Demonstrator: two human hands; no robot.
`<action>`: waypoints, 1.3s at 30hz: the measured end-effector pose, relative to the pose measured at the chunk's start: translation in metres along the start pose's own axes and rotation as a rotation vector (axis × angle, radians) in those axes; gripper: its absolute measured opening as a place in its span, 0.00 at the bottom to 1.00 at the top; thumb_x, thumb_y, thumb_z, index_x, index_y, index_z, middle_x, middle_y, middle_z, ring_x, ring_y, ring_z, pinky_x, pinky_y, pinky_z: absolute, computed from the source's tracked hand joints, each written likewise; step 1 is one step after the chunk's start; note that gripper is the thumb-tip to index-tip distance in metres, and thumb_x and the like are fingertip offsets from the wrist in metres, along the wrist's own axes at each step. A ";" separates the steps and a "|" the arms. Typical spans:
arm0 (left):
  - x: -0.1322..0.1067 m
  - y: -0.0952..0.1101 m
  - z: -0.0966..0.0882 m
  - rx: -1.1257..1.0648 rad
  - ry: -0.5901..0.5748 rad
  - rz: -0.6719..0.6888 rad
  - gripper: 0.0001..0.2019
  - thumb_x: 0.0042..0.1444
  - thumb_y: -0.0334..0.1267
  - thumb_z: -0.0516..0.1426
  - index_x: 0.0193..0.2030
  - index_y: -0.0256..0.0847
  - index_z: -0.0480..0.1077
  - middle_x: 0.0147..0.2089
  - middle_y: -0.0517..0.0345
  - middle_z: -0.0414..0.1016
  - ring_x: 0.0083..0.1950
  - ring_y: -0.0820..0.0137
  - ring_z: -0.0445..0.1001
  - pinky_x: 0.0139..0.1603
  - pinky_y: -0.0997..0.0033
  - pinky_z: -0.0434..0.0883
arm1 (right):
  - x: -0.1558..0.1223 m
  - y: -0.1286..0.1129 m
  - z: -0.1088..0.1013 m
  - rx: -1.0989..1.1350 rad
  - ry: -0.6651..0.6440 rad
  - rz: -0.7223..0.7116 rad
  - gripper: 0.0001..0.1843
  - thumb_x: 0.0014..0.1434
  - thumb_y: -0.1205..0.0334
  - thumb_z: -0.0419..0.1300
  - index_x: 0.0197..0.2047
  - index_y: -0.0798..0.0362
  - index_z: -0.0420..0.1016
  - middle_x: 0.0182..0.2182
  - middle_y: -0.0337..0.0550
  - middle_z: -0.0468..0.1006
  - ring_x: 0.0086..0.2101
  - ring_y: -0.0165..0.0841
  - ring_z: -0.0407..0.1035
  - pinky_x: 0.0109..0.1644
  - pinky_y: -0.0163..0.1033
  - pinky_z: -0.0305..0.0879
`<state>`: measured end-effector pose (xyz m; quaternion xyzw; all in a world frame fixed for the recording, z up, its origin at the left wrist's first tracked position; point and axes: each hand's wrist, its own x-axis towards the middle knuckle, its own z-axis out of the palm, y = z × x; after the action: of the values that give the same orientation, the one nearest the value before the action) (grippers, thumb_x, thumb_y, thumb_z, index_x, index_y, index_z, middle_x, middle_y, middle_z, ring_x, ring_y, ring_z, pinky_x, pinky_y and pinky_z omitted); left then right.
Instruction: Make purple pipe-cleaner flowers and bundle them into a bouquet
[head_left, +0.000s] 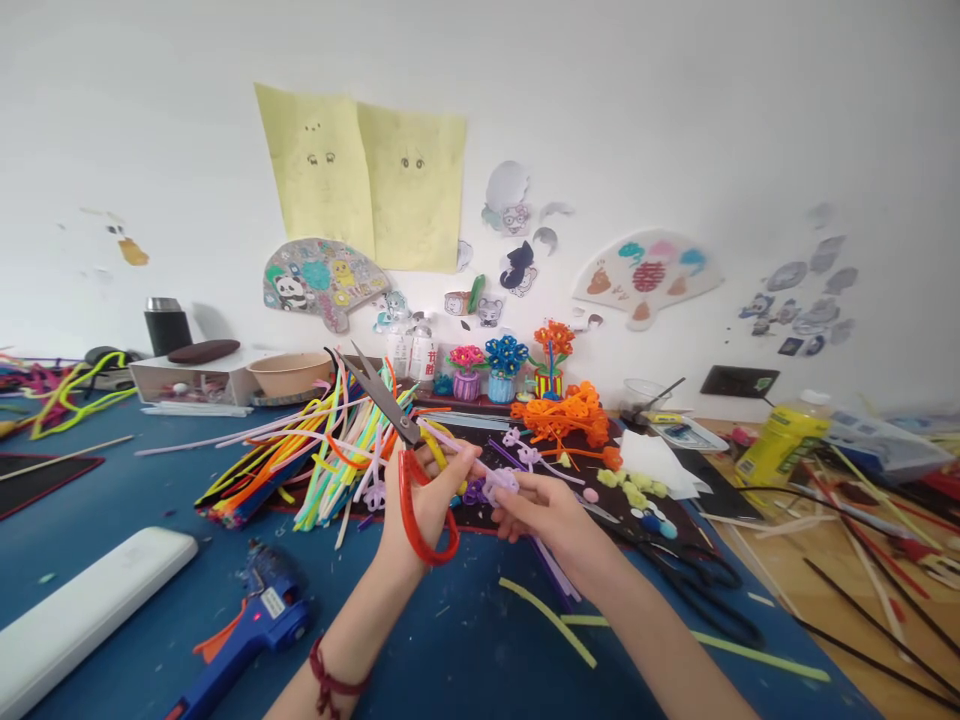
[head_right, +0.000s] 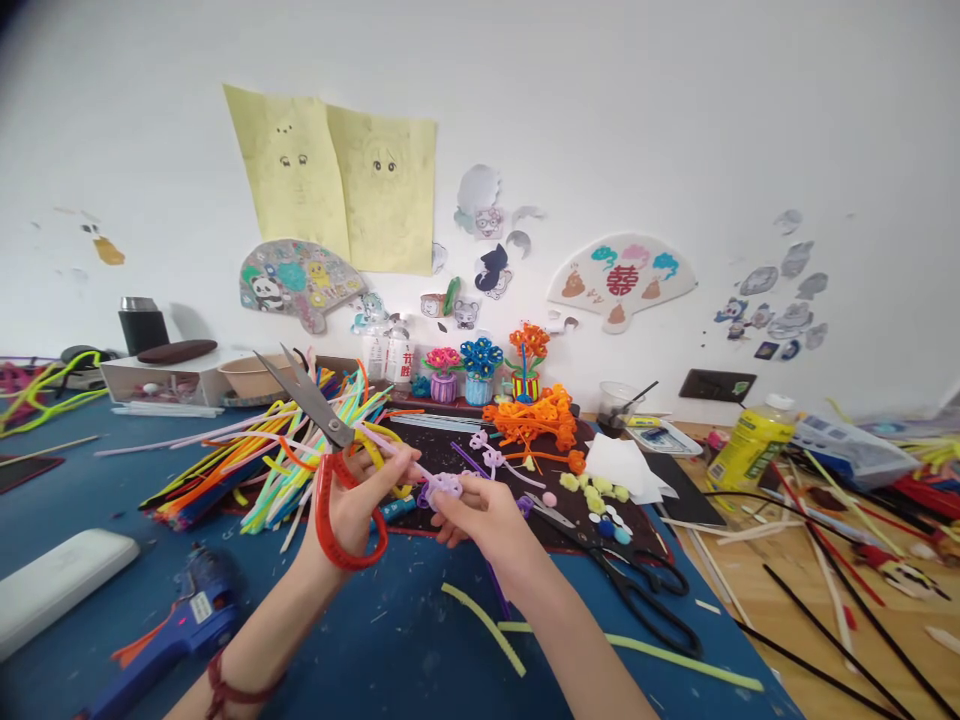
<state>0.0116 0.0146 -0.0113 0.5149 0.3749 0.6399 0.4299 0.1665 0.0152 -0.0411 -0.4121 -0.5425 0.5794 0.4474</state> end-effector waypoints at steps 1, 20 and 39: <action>0.000 0.000 0.000 -0.009 -0.005 -0.005 0.14 0.48 0.42 0.64 0.36 0.35 0.70 0.32 0.54 0.78 0.32 0.67 0.79 0.34 0.72 0.74 | 0.000 -0.001 -0.001 0.014 0.029 -0.001 0.23 0.46 0.44 0.68 0.34 0.56 0.75 0.23 0.40 0.76 0.22 0.28 0.70 0.27 0.34 0.63; 0.014 0.004 -0.016 0.091 -0.037 -0.028 0.24 0.55 0.59 0.53 0.29 0.35 0.71 0.32 0.46 0.80 0.35 0.62 0.79 0.39 0.65 0.75 | -0.002 -0.010 -0.015 0.227 0.075 0.019 0.19 0.46 0.49 0.70 0.31 0.56 0.73 0.22 0.37 0.75 0.22 0.26 0.68 0.27 0.32 0.61; -0.002 -0.003 0.003 -0.081 -0.059 0.005 0.12 0.51 0.39 0.63 0.33 0.37 0.64 0.26 0.62 0.71 0.28 0.73 0.73 0.33 0.73 0.72 | -0.006 -0.006 0.004 -0.060 0.086 -0.204 0.15 0.54 0.51 0.64 0.36 0.56 0.72 0.23 0.37 0.74 0.19 0.27 0.68 0.21 0.31 0.61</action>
<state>0.0155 0.0135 -0.0146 0.5167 0.3345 0.6401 0.4598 0.1649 0.0087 -0.0351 -0.3923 -0.5791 0.4961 0.5144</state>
